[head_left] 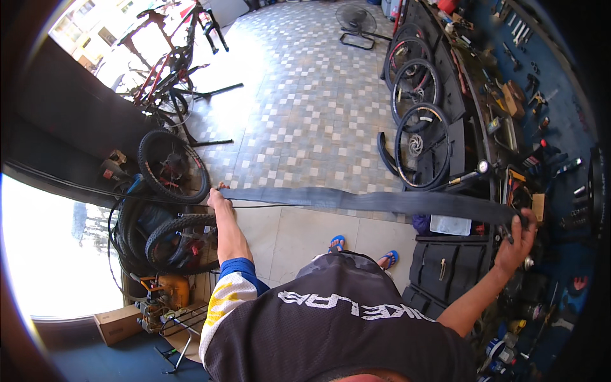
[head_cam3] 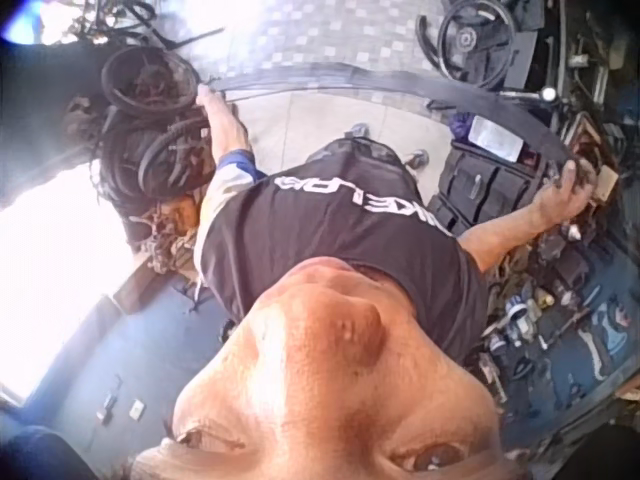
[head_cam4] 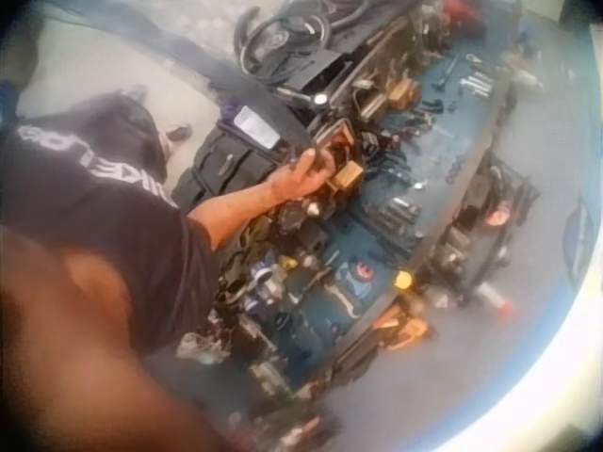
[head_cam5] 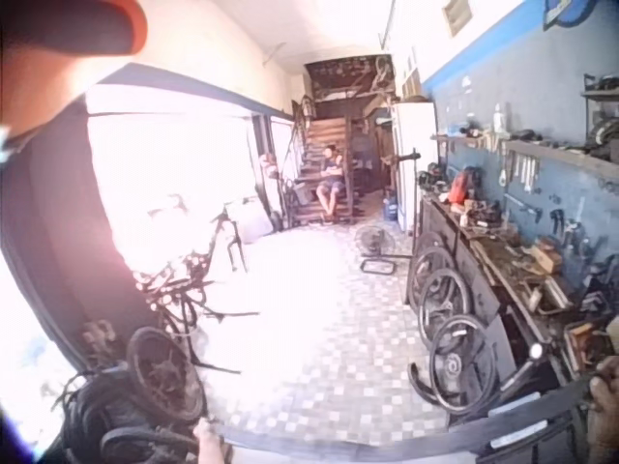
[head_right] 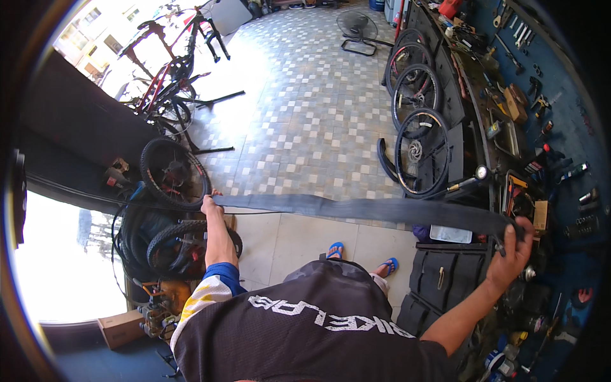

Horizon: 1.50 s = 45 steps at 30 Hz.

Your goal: The person removes a bicycle tire from a wheel, inspects the tire and inner tube, inflates the inner tube with a floor pump, and then installs the inner tube and tire back onto the wheel. The person finishes by inflating the tire to the desired pressure.

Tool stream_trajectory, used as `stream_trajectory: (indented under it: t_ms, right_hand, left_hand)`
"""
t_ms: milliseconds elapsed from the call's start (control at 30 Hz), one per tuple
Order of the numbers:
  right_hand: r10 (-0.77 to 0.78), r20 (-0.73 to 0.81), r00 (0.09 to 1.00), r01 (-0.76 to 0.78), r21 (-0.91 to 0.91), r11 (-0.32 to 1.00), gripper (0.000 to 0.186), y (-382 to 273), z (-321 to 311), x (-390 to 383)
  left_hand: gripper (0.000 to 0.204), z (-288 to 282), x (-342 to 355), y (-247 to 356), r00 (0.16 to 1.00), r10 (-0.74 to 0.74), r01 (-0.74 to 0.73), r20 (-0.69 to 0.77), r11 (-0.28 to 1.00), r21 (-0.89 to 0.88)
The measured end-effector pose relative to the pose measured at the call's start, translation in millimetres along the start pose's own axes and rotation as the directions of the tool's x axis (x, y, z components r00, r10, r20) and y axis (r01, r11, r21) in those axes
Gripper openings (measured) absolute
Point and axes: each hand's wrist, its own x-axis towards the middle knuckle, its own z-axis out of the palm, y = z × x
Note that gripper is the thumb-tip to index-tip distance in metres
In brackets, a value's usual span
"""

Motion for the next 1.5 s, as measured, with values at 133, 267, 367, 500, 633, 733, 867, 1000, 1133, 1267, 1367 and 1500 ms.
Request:
stream_trajectory:
  t_ms: [133, 267, 367, 500, 633, 733, 867, 1000, 1133, 1267, 1367, 1500]
  right_hand:
    - [0.142, 0.216, 0.966, -0.151, 0.026, 0.988, 0.038, -5, 85, -2]
    - [0.155, 0.54, 0.827, -0.25, 0.107, 0.962, 0.032, 25, 187, -14]
    - [0.262, 0.591, 0.763, -0.435, 0.17, 0.884, 0.028, 57, 233, -18]
    - [0.299, 0.582, 0.756, -0.514, 0.246, 0.821, 0.027, 64, 271, -20]
    - [0.292, 0.543, 0.787, -0.475, 0.233, 0.848, 0.03, 60, 272, -14]
    - [0.245, 0.552, 0.797, -0.419, 0.213, 0.883, 0.041, 51, 268, -10]
    - [0.014, 0.674, 0.739, -0.121, 0.111, 0.986, 0.057, 40, 255, -13]
    - [-0.02, 0.725, 0.688, 0.089, -0.057, 0.994, 0.057, 36, 244, -13]
    - [-0.027, 0.624, 0.781, 0.021, 0.017, 1.0, 0.051, 46, 243, -17]
    - [0.141, 0.618, 0.774, -0.115, -0.082, 0.99, 0.037, 54, 245, -30]
    - [0.195, 0.687, 0.7, -0.229, -0.042, 0.973, 0.029, 55, 256, -42]
    - [0.114, 0.65, 0.751, -0.205, 0.065, 0.977, 0.018, 71, 272, -53]
  left_hand:
    - [0.049, -9, -16, -19, 0.953, 0.175, -0.298, 0.246, 0.675, 0.675]
    - [0.08, 65, -121, -88, 0.805, -0.082, -0.531, 0.587, 0.341, 0.776]
    - [0.076, 118, -264, -96, 0.268, -0.414, -0.423, 0.87, 0.761, 0.492]
    - [0.078, 128, -381, -64, -0.195, -0.279, -0.357, 0.94, 0.913, 0.197]
    - [0.065, 140, -436, -57, 0.015, -0.211, -0.676, 0.977, 0.718, 0.166]
    - [0.057, 145, -441, -64, 0.01, -0.125, -0.669, 0.992, 0.736, 0.1]
    - [0.046, 147, -434, -77, -0.058, -0.102, -0.562, 0.993, 0.825, 0.052]
    - [0.044, 149, -435, -74, -0.118, -0.164, -0.469, 0.979, 0.879, 0.091]
    - [0.045, 149, -445, -64, -0.083, -0.123, -0.297, 0.989, 0.95, 0.093]
    - [0.049, 145, -434, -49, -0.067, -0.079, -0.229, 0.995, 0.971, 0.062]
    - [0.049, 140, -430, -40, -0.1, -0.12, -0.2, 0.988, 0.975, 0.098]
    - [0.052, 137, -423, -25, -0.102, -0.093, -0.372, 0.99, 0.927, 0.049]
